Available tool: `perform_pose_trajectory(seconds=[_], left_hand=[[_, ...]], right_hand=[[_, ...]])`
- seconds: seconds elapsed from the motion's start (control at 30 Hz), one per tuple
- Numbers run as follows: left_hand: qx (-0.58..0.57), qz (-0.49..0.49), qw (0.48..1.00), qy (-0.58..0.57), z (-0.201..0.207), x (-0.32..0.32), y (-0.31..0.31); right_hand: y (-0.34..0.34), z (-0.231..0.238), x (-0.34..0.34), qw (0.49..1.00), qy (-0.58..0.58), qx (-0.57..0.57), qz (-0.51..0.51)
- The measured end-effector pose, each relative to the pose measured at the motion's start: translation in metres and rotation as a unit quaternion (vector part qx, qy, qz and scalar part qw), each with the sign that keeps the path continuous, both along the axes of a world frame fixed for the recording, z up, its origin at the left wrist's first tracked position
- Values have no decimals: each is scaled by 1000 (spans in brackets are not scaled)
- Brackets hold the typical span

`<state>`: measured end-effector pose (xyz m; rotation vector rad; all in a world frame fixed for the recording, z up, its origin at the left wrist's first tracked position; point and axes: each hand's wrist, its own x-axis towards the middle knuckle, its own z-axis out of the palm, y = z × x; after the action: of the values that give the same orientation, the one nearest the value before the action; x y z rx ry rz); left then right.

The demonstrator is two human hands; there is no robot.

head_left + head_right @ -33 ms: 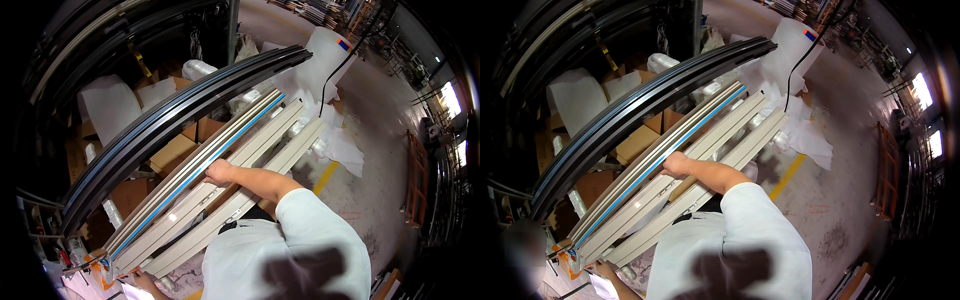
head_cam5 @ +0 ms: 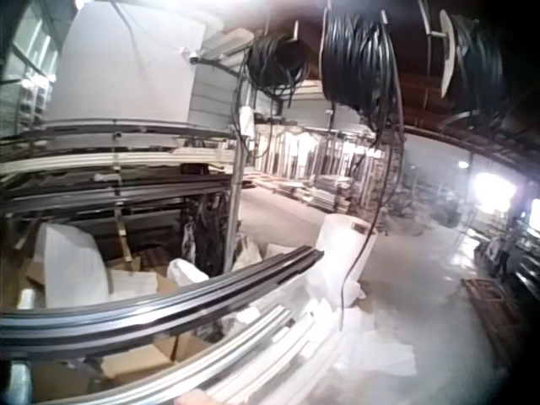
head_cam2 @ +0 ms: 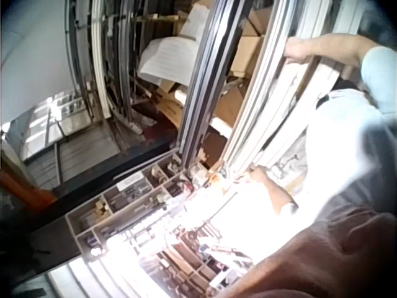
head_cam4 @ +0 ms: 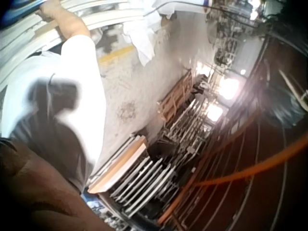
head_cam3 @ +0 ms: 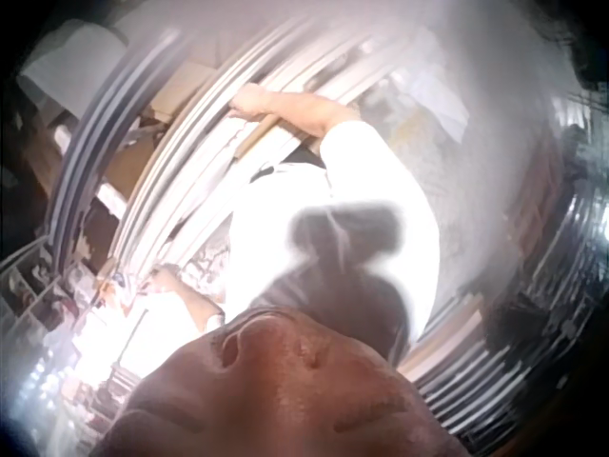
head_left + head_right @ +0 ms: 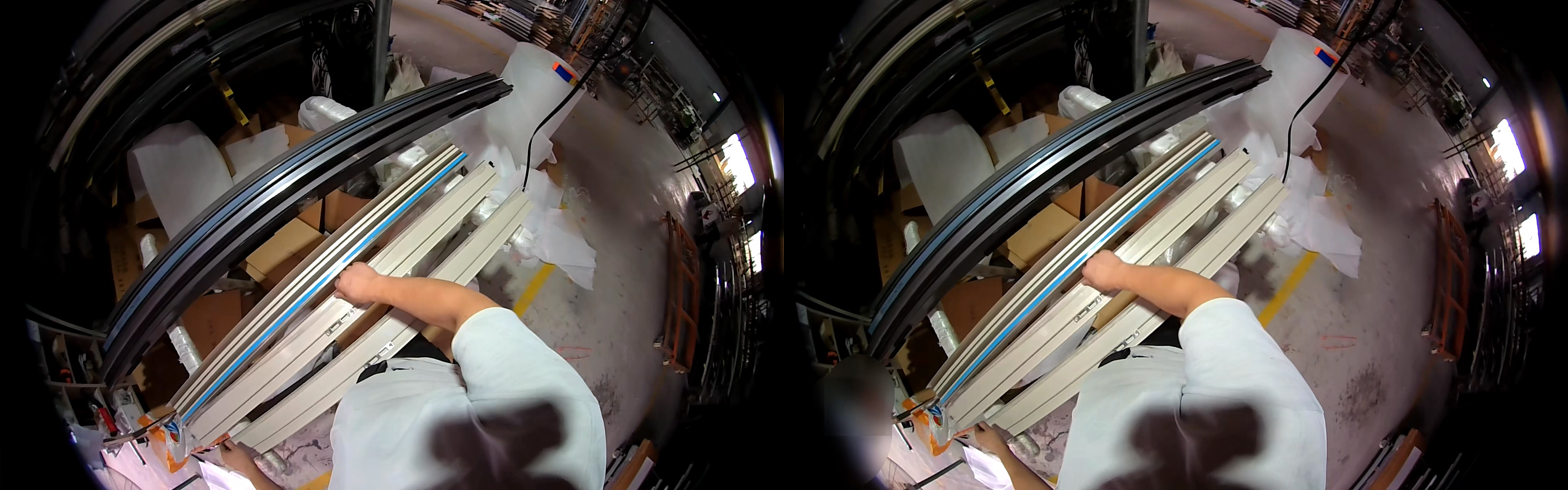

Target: The person applies a black weatherstrip to the edge of a white metal door frame, using scissors to cut the strip to the correct length.

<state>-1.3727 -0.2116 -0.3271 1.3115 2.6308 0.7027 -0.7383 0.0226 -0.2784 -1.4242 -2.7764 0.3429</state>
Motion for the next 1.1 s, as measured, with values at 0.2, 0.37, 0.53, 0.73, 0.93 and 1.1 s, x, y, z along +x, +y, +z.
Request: perform_pose_trajectory(seconds=[0.2,0.37,0.53,0.73,0.93,1.1], left_hand=[[25,-17,999,-18,10,78,-12],[29,-87,995,-45,20,173,1],[-32,-92,993,-70,42,239,-23],[-82,-43,994,-65,35,266,-62],[-102,-57,990,-73,34,293,-48],[-113,-23,987,-114,26,271,-46]], right_hand=[[19,54,-35,989,73,120,47],[65,35,-35,1000,20,21,5],[82,34,-12,999,29,-1,25],[110,32,14,999,41,20,11],[129,21,6,995,58,30,74],[134,18,-1,996,58,35,63]])
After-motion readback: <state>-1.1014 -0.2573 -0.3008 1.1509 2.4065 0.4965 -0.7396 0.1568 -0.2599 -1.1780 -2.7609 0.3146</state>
